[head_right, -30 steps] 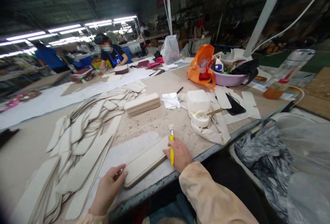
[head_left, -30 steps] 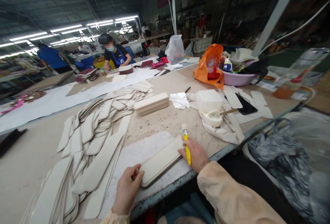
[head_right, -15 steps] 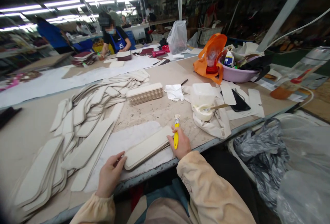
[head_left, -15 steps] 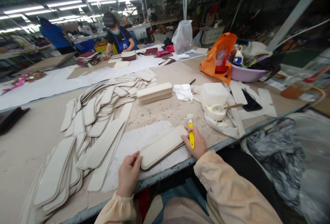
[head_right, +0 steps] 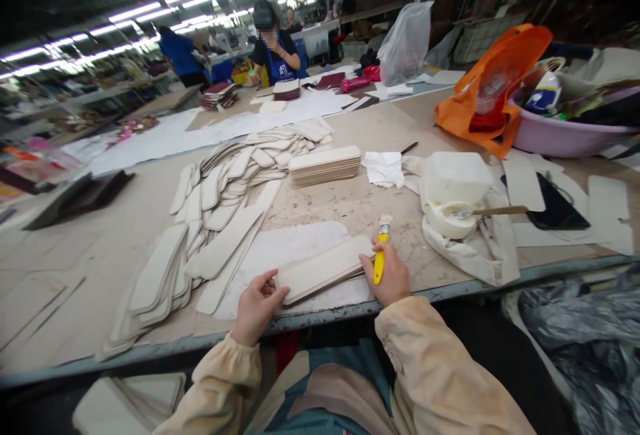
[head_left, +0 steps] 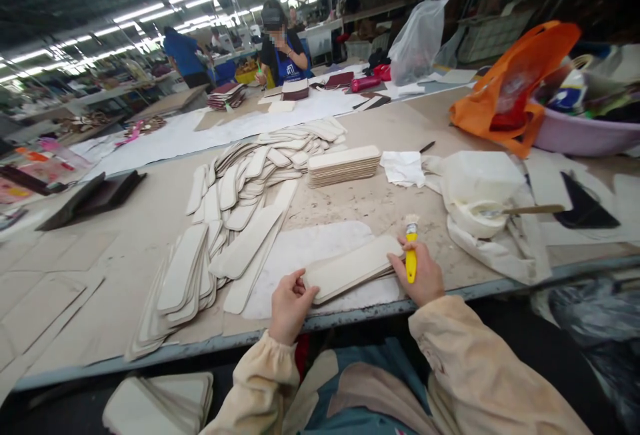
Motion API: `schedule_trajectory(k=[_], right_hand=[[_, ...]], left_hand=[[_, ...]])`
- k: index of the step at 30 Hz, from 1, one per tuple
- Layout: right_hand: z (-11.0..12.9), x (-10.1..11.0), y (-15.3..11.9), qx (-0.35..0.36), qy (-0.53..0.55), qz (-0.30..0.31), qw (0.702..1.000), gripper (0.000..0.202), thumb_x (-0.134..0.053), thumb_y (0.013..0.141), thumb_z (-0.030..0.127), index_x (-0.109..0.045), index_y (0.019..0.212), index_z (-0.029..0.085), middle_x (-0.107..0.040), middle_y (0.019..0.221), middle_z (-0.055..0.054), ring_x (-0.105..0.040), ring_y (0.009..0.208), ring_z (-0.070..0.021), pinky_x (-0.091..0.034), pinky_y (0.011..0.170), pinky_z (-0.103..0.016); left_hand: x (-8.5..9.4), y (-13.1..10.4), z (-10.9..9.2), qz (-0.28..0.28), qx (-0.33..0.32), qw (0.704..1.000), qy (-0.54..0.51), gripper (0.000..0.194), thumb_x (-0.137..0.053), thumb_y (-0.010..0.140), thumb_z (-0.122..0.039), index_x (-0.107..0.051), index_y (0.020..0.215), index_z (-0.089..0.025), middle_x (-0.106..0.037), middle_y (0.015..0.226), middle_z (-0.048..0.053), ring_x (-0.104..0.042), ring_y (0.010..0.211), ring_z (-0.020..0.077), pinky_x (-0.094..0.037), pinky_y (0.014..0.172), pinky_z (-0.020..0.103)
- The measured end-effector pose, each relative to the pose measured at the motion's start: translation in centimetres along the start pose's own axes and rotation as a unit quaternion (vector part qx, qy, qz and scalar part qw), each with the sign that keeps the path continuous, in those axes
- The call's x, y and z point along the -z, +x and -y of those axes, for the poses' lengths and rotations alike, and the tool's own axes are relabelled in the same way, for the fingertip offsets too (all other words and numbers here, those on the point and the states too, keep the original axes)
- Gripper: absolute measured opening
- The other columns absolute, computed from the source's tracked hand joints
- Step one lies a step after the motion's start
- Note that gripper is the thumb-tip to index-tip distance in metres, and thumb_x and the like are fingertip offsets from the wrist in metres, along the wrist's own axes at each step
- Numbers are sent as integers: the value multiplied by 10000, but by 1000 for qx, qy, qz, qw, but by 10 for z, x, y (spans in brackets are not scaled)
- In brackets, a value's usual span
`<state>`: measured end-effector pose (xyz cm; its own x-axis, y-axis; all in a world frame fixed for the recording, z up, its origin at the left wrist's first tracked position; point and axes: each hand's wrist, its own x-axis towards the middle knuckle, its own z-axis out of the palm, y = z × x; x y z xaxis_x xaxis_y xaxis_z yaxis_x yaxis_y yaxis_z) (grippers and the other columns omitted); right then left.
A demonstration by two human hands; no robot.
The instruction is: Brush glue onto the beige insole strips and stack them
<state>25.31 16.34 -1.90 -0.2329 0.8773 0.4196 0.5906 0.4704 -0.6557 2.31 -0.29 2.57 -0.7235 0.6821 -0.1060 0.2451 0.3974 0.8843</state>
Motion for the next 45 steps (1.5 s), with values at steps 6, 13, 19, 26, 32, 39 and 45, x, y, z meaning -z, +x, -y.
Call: schedule_trajectory(k=[6, 13, 19, 26, 32, 39, 45], right_hand=[[-4, -4, -1, -15, 14, 3, 1000, 298, -605, 825, 441, -455, 982, 237, -650, 1203, -120, -673, 990, -298, -550, 777, -407], [0, -2, 0, -12, 78, 2, 997, 248, -591, 826, 359, -430, 977, 246, -627, 1235, -129, -635, 1084, -281, -531, 872, -439], [9, 2, 4, -48, 239, -11, 970, 283, -627, 816, 298, -385, 961, 270, -592, 1279, -103, -631, 1092, -235, -514, 927, -430], [23, 15, 13, -92, 413, -4, 906, 335, -657, 821, 324, -356, 959, 275, -537, 1319, -82, -633, 1049, -183, -533, 886, -380], [40, 20, 21, -113, 462, 57, 878, 314, -643, 830, 397, -390, 937, 246, -625, 1166, -66, -641, 769, -148, -521, 683, -299], [59, 32, 62, -74, 455, 56, 886, 366, -694, 772, 413, -393, 899, 247, -608, 987, -14, -546, 610, -110, -472, 571, -265], [55, 30, 108, -37, 436, 85, 895, 361, -728, 729, 405, -427, 849, 246, -588, 812, 21, -566, 677, -143, -489, 631, -282]], left_hand=[[0, -6, -9, -35, -37, 999, 2, 445, -728, 641, -302, -651, 1062, -180, -596, 789, -11, -547, 624, 108, -474, 632, 251], [-5, -10, -21, 40, 61, 960, -271, 297, -765, 649, -316, -663, 881, -160, -678, 787, 11, -610, 710, 123, -485, 656, 224], [-5, -4, -53, 82, 70, 907, -407, 265, -772, 640, -273, -664, 855, -162, -709, 830, 40, -661, 780, 176, -545, 701, 280], [-3, 4, -79, 70, 38, 888, -453, 230, -720, 709, -229, -661, 928, -185, -720, 934, 40, -674, 891, 169, -555, 821, 284], [11, 13, -86, 66, 35, 872, -484, 266, -707, 720, -213, -655, 979, -180, -724, 959, 55, -673, 959, 198, -546, 890, 340], [20, 31, -84, 31, 66, 905, -420, 207, -682, 728, -226, -658, 933, -209, -729, 995, 48, -680, 962, 203, -563, 847, 328], [17, 55, -76, 19, 81, 931, -355, 136, -716, 688, -291, -674, 806, -237, -746, 868, 39, -689, 930, 240, -573, 774, 353]])
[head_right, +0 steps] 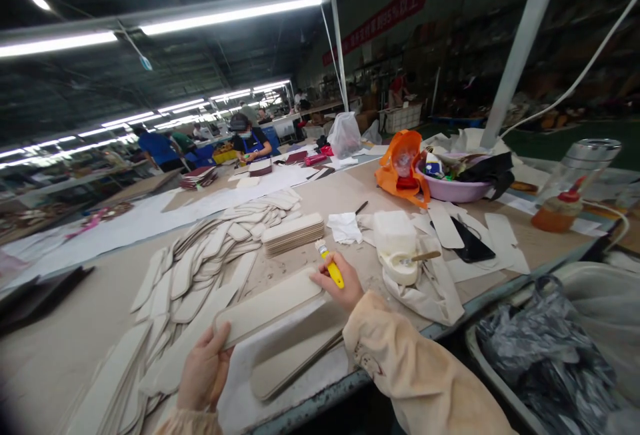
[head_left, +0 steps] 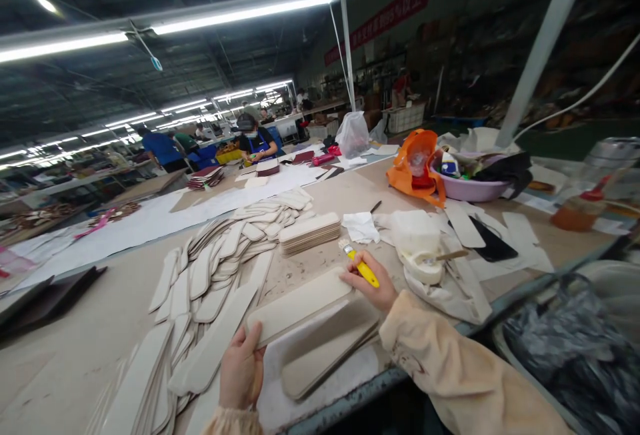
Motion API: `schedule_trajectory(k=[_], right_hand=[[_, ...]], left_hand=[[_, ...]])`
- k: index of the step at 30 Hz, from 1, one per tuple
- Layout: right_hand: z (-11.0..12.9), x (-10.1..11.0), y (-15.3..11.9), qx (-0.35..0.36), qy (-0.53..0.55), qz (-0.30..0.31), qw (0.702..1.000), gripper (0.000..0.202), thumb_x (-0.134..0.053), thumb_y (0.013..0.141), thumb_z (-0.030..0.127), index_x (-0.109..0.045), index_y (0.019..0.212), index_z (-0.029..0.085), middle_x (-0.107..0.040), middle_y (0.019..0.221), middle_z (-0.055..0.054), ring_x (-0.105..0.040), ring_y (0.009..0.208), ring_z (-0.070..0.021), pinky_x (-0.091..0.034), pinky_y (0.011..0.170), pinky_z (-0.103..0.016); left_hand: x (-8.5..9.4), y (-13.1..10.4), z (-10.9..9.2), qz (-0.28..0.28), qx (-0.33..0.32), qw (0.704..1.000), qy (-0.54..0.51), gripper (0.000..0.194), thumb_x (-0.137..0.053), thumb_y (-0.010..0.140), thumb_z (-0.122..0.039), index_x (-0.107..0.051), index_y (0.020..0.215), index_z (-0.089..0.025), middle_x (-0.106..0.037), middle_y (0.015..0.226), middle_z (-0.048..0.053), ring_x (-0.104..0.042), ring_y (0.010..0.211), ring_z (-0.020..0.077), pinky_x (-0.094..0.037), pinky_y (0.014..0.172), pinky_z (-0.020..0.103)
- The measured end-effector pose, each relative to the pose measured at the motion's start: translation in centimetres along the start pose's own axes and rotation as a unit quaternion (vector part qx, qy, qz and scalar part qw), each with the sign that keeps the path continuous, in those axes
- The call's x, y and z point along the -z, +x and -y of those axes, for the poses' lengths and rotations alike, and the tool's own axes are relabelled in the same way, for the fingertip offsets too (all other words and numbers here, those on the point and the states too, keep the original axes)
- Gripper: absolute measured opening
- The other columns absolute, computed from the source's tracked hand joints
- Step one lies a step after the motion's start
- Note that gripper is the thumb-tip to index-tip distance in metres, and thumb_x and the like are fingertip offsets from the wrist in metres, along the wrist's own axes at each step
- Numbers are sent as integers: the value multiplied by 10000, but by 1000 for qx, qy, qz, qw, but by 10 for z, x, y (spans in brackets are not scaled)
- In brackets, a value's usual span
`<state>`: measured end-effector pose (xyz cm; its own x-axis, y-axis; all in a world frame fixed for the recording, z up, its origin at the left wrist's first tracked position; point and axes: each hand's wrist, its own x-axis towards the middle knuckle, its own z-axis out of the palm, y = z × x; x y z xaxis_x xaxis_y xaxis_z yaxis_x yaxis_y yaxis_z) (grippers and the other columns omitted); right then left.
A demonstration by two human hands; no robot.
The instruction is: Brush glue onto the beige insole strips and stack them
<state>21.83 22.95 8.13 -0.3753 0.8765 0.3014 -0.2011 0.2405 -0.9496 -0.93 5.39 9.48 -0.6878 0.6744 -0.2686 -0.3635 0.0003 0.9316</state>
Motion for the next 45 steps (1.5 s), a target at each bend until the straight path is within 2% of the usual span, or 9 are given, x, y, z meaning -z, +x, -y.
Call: schedule_trajectory(k=[8, 16, 21, 24, 27, 30, 34, 40, 45], right_hand=[[-24, 4, 17, -24, -15, 0, 1000, 357, -702, 749, 436, -420, 843, 238, -552, 751, 35, -528, 640, -135, -461, 600, -269], [-34, 15, 25, -38, -65, -33, 997, 370, -737, 715, 431, -445, 843, 243, -594, 784, -1, -578, 691, -170, -497, 640, -298], [-38, 16, 25, -35, -66, -32, 997, 366, -729, 721, 439, -430, 831, 259, -595, 769, -9, -578, 673, -194, -512, 635, -342], [-40, 17, 24, -41, -67, -29, 997, 353, -714, 740, 439, -426, 834, 257, -582, 776, -7, -568, 672, -188, -506, 615, -328], [-37, 19, 32, -39, -85, -28, 995, 338, -699, 757, 436, -428, 839, 250, -569, 779, -3, -555, 676, -174, -492, 610, -303], [-31, 23, 60, -10, -133, -27, 991, 334, -684, 763, 445, -425, 831, 245, -569, 768, 6, -544, 670, -163, -477, 617, -287], [-32, 29, 123, 39, -203, -42, 978, 352, -681, 737, 475, -440, 840, 241, -573, 754, 15, -527, 624, -150, -456, 594, -279], [-66, 36, 206, 40, -272, -95, 957, 400, -669, 652, 524, -450, 811, 230, -596, 708, 11, -559, 614, -160, -466, 628, -300], [-96, 33, 237, 10, -312, -114, 943, 335, -681, 616, 429, -470, 787, 234, -620, 684, 16, -583, 619, -171, -473, 657, -315]], left_hand=[[-17, 24, -2, -14, 1, 1000, -6, 150, -743, 623, -313, -669, 729, -238, -742, 792, 27, -694, 876, 236, -567, 723, 326], [-28, 29, -1, 3, -7, 1000, 17, 349, -725, 628, -393, -685, 875, -149, -734, 892, 95, -681, 891, 238, -546, 789, 352], [-27, 32, 1, 35, 1, 999, 7, 263, -700, 654, -369, -682, 849, -193, -723, 932, 101, -669, 930, 250, -554, 754, 345], [-26, 37, 3, 46, 8, 999, 11, 195, -679, 670, -379, -680, 783, -220, -720, 918, 106, -674, 882, 249, -558, 688, 344], [-29, 48, 1, 66, 11, 997, 44, 226, -657, 680, -430, -679, 756, -218, -719, 855, 107, -671, 810, 239, -546, 633, 338], [-41, 72, -10, 84, 6, 993, 84, 297, -663, 655, -466, -688, 765, -191, -715, 799, 99, -657, 756, 221, -523, 607, 317], [-70, 129, -30, 70, -26, 985, 154, 352, -690, 568, -472, -683, 720, -154, -687, 704, 58, -617, 682, 179, -471, 583, 271], [-116, 219, -46, 12, -98, 948, 303, 374, -655, 597, -374, -704, 898, -157, -670, 701, 18, -592, 652, 163, -410, 576, 256], [-129, 258, -47, -31, -123, 895, 428, 328, -670, 624, -307, -689, 919, -165, -689, 722, 33, -640, 735, 196, -433, 679, 276]])
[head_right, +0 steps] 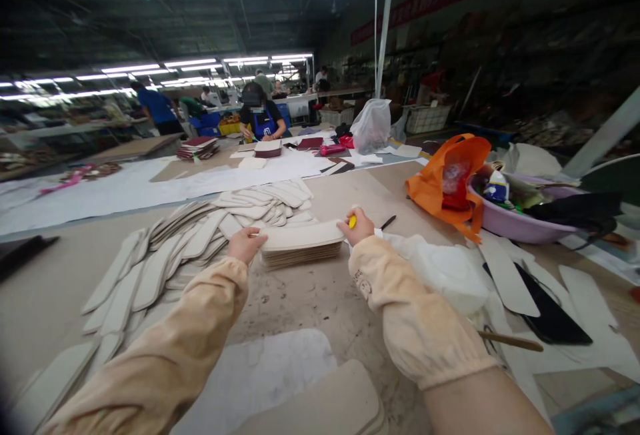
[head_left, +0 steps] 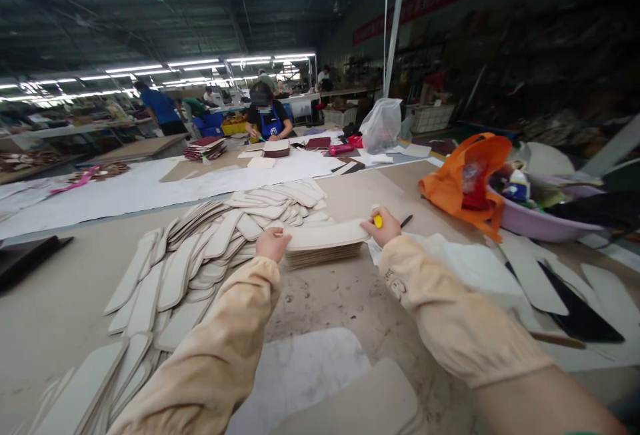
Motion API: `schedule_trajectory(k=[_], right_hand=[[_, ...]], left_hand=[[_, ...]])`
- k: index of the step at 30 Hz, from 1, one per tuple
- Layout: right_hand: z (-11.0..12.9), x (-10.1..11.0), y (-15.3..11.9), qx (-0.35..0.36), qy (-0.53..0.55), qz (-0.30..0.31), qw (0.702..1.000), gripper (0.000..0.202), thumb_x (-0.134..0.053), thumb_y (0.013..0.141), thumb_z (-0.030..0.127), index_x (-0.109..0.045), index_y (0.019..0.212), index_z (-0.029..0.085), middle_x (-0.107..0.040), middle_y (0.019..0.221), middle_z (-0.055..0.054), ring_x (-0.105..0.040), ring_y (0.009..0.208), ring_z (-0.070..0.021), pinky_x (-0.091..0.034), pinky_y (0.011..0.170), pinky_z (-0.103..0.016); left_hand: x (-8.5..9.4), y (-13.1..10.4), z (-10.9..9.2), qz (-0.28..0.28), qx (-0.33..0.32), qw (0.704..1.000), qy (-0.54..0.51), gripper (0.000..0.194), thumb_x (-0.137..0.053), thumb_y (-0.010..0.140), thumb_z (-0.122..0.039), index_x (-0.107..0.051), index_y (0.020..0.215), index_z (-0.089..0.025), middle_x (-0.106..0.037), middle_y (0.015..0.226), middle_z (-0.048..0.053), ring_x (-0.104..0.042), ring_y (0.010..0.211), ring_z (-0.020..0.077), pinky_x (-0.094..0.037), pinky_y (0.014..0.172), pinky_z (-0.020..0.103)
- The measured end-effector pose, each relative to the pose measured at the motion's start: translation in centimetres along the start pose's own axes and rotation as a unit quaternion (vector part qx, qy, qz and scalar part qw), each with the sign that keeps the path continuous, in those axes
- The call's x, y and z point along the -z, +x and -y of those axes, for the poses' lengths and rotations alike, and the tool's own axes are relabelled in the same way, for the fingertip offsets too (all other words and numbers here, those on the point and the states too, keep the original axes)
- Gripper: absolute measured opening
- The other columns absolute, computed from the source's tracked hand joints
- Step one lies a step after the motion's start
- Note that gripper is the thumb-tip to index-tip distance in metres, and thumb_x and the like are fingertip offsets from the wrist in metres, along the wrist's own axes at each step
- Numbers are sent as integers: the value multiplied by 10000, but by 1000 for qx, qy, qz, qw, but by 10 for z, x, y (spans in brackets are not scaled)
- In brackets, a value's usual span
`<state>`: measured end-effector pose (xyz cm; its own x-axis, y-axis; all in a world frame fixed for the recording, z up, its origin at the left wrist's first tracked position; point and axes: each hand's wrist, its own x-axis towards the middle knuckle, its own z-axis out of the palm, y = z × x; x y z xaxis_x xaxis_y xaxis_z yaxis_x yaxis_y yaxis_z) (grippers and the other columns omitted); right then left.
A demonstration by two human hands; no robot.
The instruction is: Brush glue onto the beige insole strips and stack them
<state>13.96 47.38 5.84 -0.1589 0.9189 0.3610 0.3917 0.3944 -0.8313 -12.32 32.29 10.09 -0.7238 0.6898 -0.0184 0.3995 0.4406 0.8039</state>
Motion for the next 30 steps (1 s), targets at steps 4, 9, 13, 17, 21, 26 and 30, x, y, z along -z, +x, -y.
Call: schedule_trajectory(k=[4, 9, 13, 17, 21, 26, 30], right_hand=[[-7, -16, 10, -7, -18, 8, 1000, 289, -682, 608, 360, -474, 770, 241, -627, 669, 33, -586, 624, -167, -473, 672, -310], [-12, -26, 16, -22, -44, 3, 999, 274, -688, 610, 328, -474, 757, 242, -642, 677, 23, -596, 637, -173, -470, 673, -307], [-16, -23, 18, -22, -68, -1, 997, 264, -691, 628, 343, -478, 751, 245, -644, 684, 14, -601, 652, -185, -456, 664, -305], [-2, -4, -1, 13, -100, -20, 995, 256, -663, 711, 423, -507, 786, 234, -652, 743, -13, -598, 676, -191, -440, 660, -305], [29, 30, -55, 103, -55, -51, 992, 307, -596, 814, 504, -537, 900, 215, -653, 808, -23, -592, 672, -165, -448, 649, -287], [60, 81, -157, 32, 69, -73, 994, 264, -605, 839, 471, -562, 858, 211, -633, 750, -11, -584, 651, -155, -468, 621, -286], [56, 108, -235, -53, 188, -31, 980, 201, -613, 849, 402, -576, 868, 205, -607, 707, 6, -560, 598, -128, -464, 561, -258]], left_hand=[[-1, 10, 3, -1, 1, 997, 79, 295, -674, 647, -287, -675, 916, -164, -707, 781, 62, -655, 797, 230, -437, 721, 302], [-6, 11, 10, -8, -13, 992, 125, 322, -674, 675, -306, -664, 965, -167, -711, 833, 69, -654, 856, 234, -437, 761, 303], [-10, 13, 13, -16, -33, 991, 127, 297, -665, 687, -333, -677, 924, -156, -696, 771, 64, -653, 800, 231, -451, 735, 306], [1, 5, 13, -37, -55, 991, 117, 298, -603, 738, -337, -679, 943, -134, -689, 807, 83, -642, 827, 240, -469, 776, 345], [28, -47, 30, -34, -108, 989, 94, 417, -518, 831, -435, -616, 1129, -161, -668, 1051, 74, -618, 957, 191, -469, 882, 330], [74, -184, 86, 88, -285, 952, 61, 519, -615, 816, -443, -525, 1268, -205, -587, 1262, 106, -535, 1191, 251, -418, 1033, 429], [85, -275, 144, 192, -319, 920, 125, 841, -698, 746, -486, -301, 1446, -240, -419, 1441, 156, -405, 1329, 319, -387, 1076, 499]])
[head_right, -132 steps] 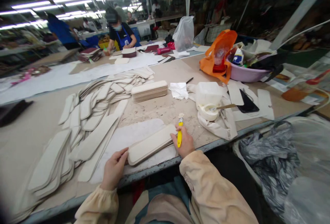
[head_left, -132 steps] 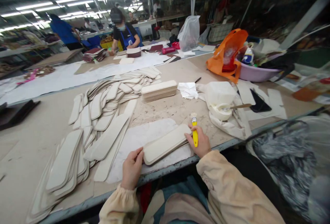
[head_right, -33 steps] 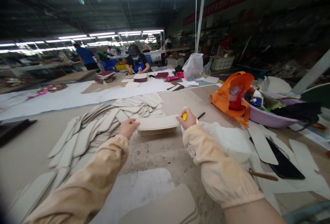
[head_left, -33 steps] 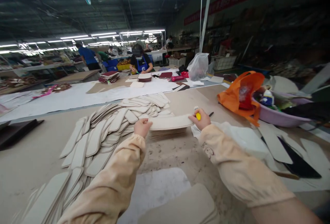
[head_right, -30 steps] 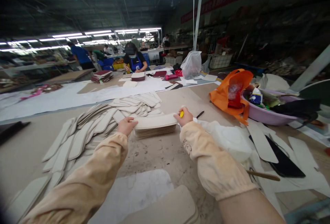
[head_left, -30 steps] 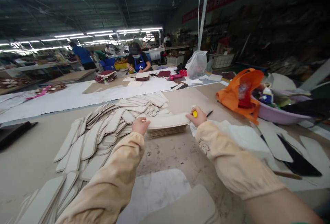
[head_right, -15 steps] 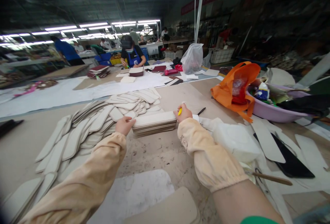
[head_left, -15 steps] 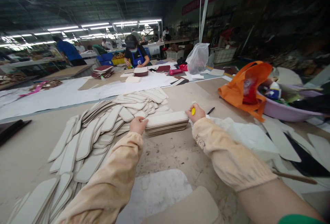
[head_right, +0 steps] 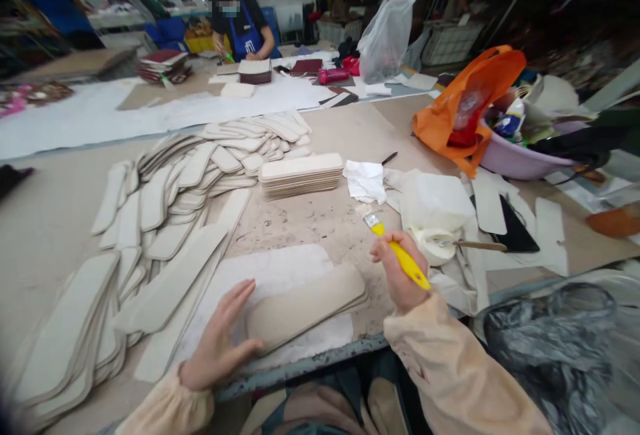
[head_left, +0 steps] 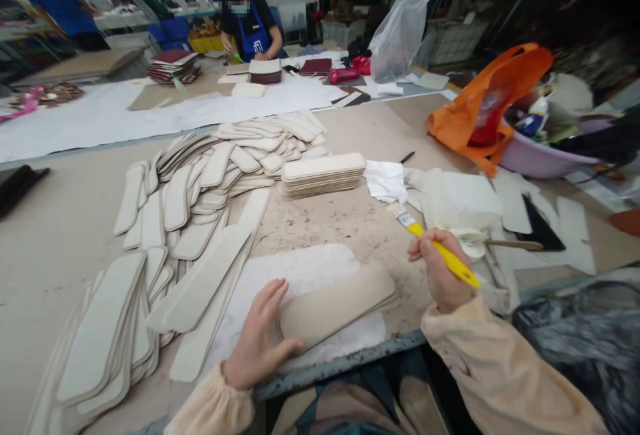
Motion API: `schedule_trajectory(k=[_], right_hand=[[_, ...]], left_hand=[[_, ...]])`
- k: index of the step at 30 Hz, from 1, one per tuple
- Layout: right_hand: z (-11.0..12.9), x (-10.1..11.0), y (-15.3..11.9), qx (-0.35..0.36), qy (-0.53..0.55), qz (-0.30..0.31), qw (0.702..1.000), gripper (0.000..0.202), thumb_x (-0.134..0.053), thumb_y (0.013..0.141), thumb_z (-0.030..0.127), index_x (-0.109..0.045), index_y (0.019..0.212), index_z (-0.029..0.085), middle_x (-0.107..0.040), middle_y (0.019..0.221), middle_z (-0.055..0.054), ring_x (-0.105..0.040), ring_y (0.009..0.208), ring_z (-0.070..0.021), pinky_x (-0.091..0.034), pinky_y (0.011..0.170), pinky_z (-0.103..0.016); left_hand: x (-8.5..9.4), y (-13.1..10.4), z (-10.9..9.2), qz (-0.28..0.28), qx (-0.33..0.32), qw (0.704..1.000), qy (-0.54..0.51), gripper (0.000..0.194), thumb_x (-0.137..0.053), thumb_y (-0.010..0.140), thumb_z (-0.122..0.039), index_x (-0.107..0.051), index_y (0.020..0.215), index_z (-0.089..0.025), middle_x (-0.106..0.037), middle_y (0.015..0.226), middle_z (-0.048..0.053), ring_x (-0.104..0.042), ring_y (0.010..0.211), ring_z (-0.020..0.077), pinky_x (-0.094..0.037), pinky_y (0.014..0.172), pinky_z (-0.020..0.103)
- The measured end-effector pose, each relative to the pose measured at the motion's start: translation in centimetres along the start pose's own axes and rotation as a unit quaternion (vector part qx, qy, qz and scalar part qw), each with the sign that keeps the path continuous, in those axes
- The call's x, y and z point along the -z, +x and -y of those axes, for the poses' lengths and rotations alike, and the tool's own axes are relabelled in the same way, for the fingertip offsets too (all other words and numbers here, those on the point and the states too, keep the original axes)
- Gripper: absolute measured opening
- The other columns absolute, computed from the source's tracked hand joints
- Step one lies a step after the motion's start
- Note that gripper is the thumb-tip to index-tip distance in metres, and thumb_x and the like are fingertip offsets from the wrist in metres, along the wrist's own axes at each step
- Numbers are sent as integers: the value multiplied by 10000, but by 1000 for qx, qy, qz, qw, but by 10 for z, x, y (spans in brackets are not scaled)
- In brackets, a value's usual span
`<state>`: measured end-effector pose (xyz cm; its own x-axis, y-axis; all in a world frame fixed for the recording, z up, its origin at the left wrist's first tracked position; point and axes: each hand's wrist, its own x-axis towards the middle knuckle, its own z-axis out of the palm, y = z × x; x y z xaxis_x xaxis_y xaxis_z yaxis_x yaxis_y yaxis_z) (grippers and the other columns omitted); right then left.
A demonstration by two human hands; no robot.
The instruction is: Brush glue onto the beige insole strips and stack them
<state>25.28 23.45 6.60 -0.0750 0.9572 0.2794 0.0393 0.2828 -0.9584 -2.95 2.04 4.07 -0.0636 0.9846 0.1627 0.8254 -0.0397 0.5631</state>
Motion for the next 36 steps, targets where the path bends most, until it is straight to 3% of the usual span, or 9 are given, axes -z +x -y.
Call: schedule_trajectory(k=[3, 6, 10, 15, 23, 27, 31, 36], right_hand=[[-2, 12, -39, -76, 36, 20, 996, 204, -577, 874, 405, -580, 908, 203, -571, 666, 20, -524, 572, -114, -438, 523, -234], [2, 11, -71, -130, 43, 48, 989, 227, -553, 890, 419, -582, 936, 198, -553, 641, 23, -496, 553, -108, -416, 501, -223], [11, -6, -105, -162, 43, 124, 978, 239, -517, 916, 421, -583, 970, 198, -532, 621, 31, -478, 537, -103, -401, 497, -221], [13, -37, -126, -140, 39, 212, 966, 231, -476, 944, 401, -584, 987, 200, -503, 590, 44, -464, 530, -102, -377, 517, -231], [26, -84, -129, -124, -5, 308, 943, 278, -452, 947, 429, -578, 889, 188, -479, 565, 52, -459, 525, -103, -371, 542, -237], [25, -95, -125, -110, -56, 305, 944, 292, -433, 942, 427, -570, 836, 192, -471, 545, 52, -463, 524, -116, -374, 557, -249], [16, -83, -110, -85, -117, 258, 955, 289, -443, 927, 411, -579, 787, 198, -487, 535, 41, -494, 560, -140, -390, 607, -266], [6, -38, -79, -74, -209, 184, 958, 314, -450, 905, 448, -580, 757, 203, -546, 565, 17, -542, 588, -166, -402, 607, -281]], left_hand=[[-21, -27, 2, 21, -10, 999, 23, 957, -705, 729, -508, -189, 1486, -232, -365, 1474, 177, -351, 1360, 347, -374, 1080, 538], [-28, -28, 5, 17, -25, 999, 24, 937, -695, 746, -479, -181, 1485, -221, -376, 1466, 174, -331, 1369, 349, -351, 1092, 551], [-27, -23, 7, 13, -38, 999, 9, 849, -682, 762, -401, -238, 1457, -200, -453, 1398, 167, -369, 1345, 328, -343, 1100, 542], [-28, -24, 7, 10, -45, 999, 5, 881, -683, 753, -414, -211, 1462, -187, -434, 1421, 176, -366, 1349, 328, -302, 1119, 559], [-31, -26, 5, -22, -36, 999, -21, 996, -707, 742, -387, -77, 1495, -221, -535, 1330, 142, -467, 1275, 297, -290, 1122, 563], [-30, -25, 4, -26, -26, 999, -31, 1049, -711, 737, -357, -9, 1502, -214, -570, 1293, 125, -501, 1237, 283, -297, 1116, 559], [-31, -24, 5, -19, -28, 999, -25, 1026, -689, 758, -362, -4, 1504, -197, -581, 1280, 134, -499, 1233, 301, -308, 1099, 573], [-33, -24, 9, -24, -41, 999, -11, 946, -656, 792, -375, -59, 1504, -195, -589, 1270, 134, -495, 1226, 310, -318, 1090, 578]])
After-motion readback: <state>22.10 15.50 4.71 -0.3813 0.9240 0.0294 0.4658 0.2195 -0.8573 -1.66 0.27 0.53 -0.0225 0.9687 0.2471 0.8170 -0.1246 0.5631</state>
